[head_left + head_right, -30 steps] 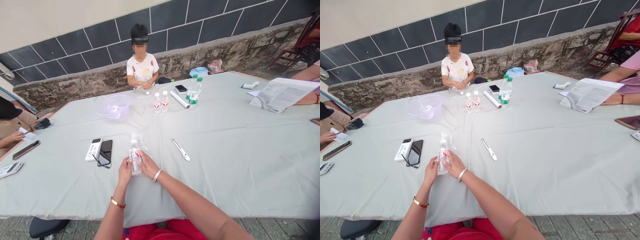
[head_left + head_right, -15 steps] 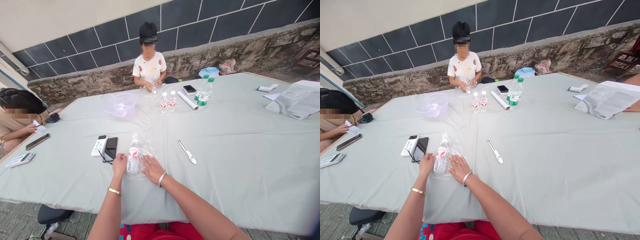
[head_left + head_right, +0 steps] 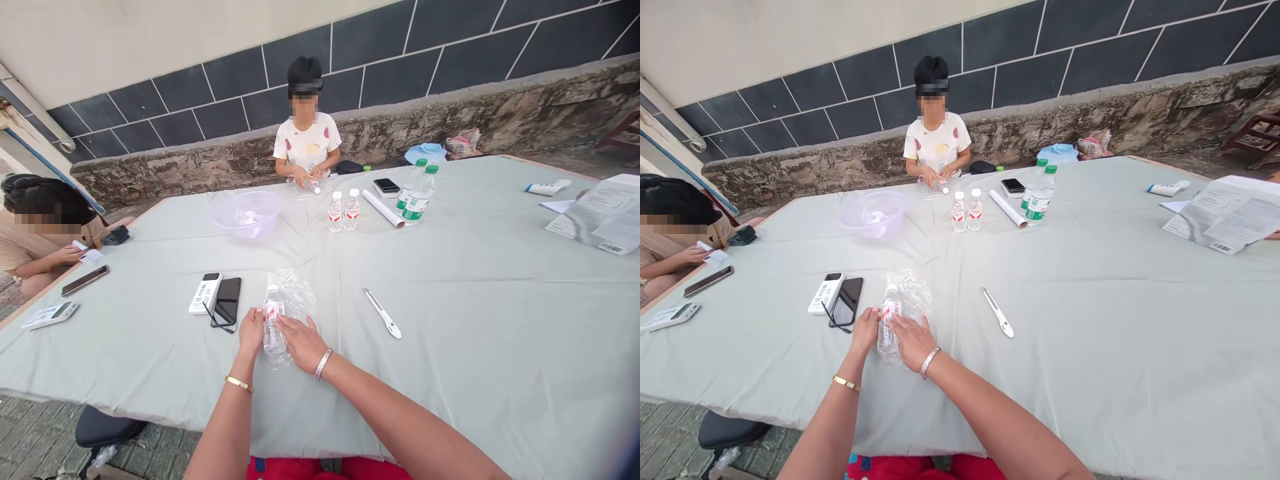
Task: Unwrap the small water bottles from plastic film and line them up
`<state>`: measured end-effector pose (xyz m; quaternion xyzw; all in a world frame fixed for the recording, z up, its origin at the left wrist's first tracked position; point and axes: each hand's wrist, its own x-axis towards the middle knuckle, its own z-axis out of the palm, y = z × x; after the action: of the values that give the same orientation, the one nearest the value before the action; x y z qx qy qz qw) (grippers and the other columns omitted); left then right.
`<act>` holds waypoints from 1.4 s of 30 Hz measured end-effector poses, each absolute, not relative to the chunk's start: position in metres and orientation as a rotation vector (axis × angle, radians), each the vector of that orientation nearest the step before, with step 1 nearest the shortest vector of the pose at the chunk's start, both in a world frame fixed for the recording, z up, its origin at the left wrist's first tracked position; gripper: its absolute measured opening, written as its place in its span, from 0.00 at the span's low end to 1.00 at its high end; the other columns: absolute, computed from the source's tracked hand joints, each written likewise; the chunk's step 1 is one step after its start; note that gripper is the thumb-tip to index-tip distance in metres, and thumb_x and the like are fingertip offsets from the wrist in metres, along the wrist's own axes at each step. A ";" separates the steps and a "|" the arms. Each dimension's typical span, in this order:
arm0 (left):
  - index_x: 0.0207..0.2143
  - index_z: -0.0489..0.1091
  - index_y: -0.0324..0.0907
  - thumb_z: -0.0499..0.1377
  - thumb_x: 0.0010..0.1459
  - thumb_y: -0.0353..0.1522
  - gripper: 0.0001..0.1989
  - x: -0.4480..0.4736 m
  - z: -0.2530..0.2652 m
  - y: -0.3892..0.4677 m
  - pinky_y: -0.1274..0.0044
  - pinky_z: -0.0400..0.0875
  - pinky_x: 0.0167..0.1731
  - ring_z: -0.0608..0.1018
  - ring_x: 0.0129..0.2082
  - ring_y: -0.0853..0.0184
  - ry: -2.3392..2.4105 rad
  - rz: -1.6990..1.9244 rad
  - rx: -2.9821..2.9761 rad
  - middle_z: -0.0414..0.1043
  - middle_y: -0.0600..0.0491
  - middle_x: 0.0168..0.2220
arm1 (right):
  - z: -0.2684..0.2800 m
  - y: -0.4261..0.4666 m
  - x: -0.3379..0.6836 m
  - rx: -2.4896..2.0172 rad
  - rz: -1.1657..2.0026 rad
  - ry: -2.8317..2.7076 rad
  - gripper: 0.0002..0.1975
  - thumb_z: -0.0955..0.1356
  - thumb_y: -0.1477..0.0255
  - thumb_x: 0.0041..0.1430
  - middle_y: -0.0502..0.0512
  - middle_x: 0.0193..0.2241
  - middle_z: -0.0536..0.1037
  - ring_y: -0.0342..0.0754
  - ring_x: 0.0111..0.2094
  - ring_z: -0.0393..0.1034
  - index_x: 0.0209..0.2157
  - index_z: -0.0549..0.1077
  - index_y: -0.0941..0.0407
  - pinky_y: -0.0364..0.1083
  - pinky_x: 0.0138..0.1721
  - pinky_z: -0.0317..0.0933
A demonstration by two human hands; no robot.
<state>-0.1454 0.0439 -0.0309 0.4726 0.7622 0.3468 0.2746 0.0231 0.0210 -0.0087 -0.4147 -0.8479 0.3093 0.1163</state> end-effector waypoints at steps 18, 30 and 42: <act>0.36 0.68 0.40 0.55 0.54 0.46 0.18 -0.157 -0.034 0.031 0.71 0.73 0.30 0.77 0.27 0.64 1.229 1.170 0.442 0.73 0.48 0.29 | -0.030 0.029 0.084 -1.476 0.945 -2.471 0.25 0.60 0.68 0.62 0.61 0.63 0.57 0.54 0.65 0.47 0.59 0.64 0.58 0.59 0.64 0.40; 0.46 0.69 0.43 0.56 0.56 0.47 0.22 -0.111 -0.049 0.020 0.69 0.74 0.43 0.78 0.44 0.60 1.143 1.317 0.488 0.76 0.46 0.44 | 0.003 0.036 0.024 -1.500 1.128 -2.032 0.41 0.71 0.54 0.47 0.61 0.45 0.75 0.57 0.44 0.71 0.60 0.58 0.56 0.51 0.41 0.63; 0.33 0.65 0.41 0.57 0.52 0.37 0.09 -0.127 -0.050 0.028 0.76 0.70 0.23 0.73 0.19 0.71 1.573 1.386 0.506 0.67 0.58 0.20 | -0.034 0.039 0.038 -1.122 1.730 -1.079 0.30 0.75 0.68 0.37 0.55 0.39 0.77 0.54 0.41 0.73 0.45 0.67 0.54 0.54 0.42 0.67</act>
<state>-0.1267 0.0283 -0.0499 0.2066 0.6428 0.5662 0.4727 0.0382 0.0391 -0.0344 -0.4426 -0.4256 0.6826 0.3962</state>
